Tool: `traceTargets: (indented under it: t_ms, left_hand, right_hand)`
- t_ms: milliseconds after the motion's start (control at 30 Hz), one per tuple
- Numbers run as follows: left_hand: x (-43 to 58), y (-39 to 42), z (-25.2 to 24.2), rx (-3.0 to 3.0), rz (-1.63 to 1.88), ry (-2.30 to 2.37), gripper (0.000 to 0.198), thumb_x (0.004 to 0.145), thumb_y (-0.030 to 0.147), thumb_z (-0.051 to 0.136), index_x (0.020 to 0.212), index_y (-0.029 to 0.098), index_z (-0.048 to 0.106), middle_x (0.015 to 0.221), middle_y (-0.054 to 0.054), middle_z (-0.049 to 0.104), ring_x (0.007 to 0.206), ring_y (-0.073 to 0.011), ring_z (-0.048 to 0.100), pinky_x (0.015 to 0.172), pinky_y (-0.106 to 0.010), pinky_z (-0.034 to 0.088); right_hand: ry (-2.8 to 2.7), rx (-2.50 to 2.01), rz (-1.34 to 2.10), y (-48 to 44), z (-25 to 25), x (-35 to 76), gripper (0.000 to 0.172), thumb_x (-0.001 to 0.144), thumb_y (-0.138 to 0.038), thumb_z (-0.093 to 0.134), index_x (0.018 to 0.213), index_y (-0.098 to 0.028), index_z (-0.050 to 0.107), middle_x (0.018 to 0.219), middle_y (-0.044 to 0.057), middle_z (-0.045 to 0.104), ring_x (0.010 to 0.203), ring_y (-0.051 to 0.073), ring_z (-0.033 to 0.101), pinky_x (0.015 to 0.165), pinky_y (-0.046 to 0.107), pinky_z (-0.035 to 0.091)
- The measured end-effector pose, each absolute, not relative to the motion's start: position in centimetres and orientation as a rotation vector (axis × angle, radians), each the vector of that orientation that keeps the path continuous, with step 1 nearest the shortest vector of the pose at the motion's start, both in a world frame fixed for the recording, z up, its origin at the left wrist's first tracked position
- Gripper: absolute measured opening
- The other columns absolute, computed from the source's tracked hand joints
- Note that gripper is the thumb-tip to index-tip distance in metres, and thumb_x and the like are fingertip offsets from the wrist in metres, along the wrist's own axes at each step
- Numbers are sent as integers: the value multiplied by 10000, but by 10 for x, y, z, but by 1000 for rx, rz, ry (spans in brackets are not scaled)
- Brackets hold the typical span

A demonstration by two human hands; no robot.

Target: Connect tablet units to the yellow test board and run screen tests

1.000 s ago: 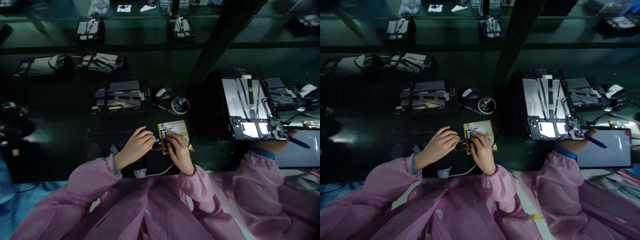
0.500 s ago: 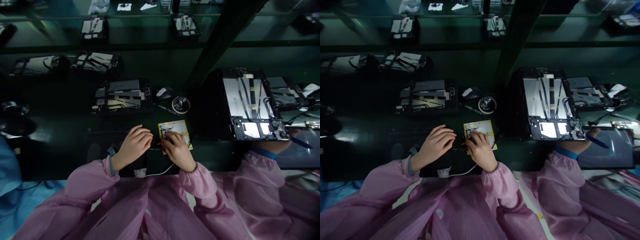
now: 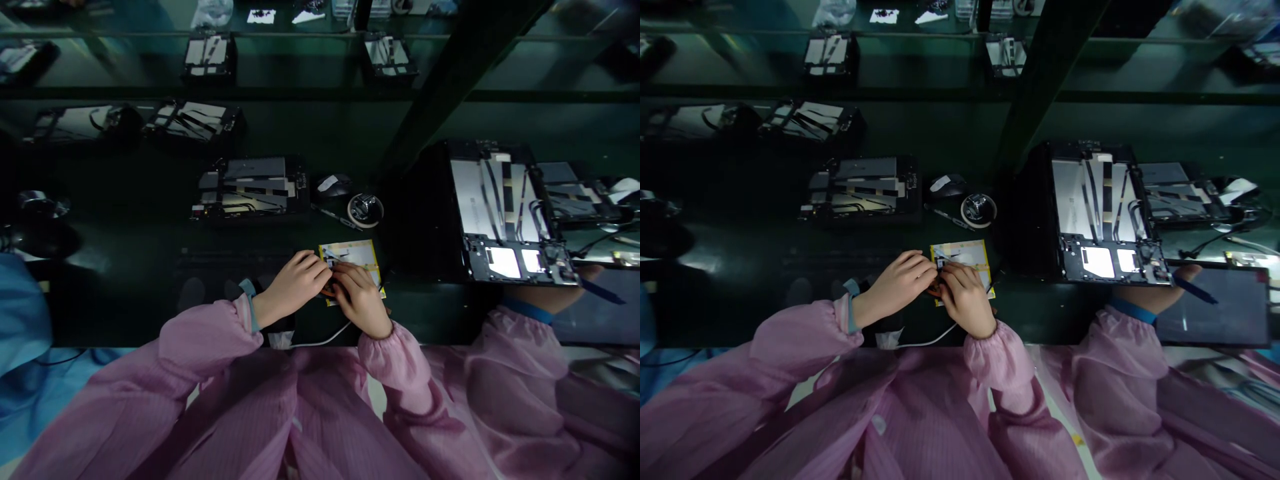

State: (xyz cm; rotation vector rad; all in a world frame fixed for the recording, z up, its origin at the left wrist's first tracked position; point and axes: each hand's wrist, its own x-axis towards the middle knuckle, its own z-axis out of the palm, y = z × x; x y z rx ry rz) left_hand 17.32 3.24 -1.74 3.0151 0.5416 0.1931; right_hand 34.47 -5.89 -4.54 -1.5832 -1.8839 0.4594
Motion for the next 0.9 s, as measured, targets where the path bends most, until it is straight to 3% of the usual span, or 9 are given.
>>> traceTargets:
  t_ms: [200, 467, 900]
  left_hand:
    - [163, 34, -23, 3072, 291, 532, 129, 925, 110, 477, 945, 127, 604, 853, -63, 659, 876, -208, 619, 917, -385, 483]
    - [153, 34, -32, 2942, 369, 455, 127, 939, 147, 499, 1012, 129, 601, 998, -71, 686, 967, -189, 629, 985, -372, 484]
    - [154, 34, -40, 2891, 352, 483, 131, 950, 167, 486, 1000, 139, 603, 995, -57, 686, 978, -186, 636, 1006, -374, 490]
  right_hand:
    - [-1852, -1576, 467, -58, -47, 345, 239, 944, -202, 457, 1107, -203, 631, 1141, 95, 650, 1153, 246, 548, 972, 442, 460]
    - [-1836, -1556, 483, -60, -53, 345, 229, 939, -196, 469, 1105, -207, 626, 1160, 98, 638, 1154, 256, 538, 964, 454, 455]
    - [-1825, -1552, 492, -59, -55, 345, 221, 931, -188, 479, 1090, -200, 631, 1173, 103, 630, 1173, 257, 525, 967, 448, 453]
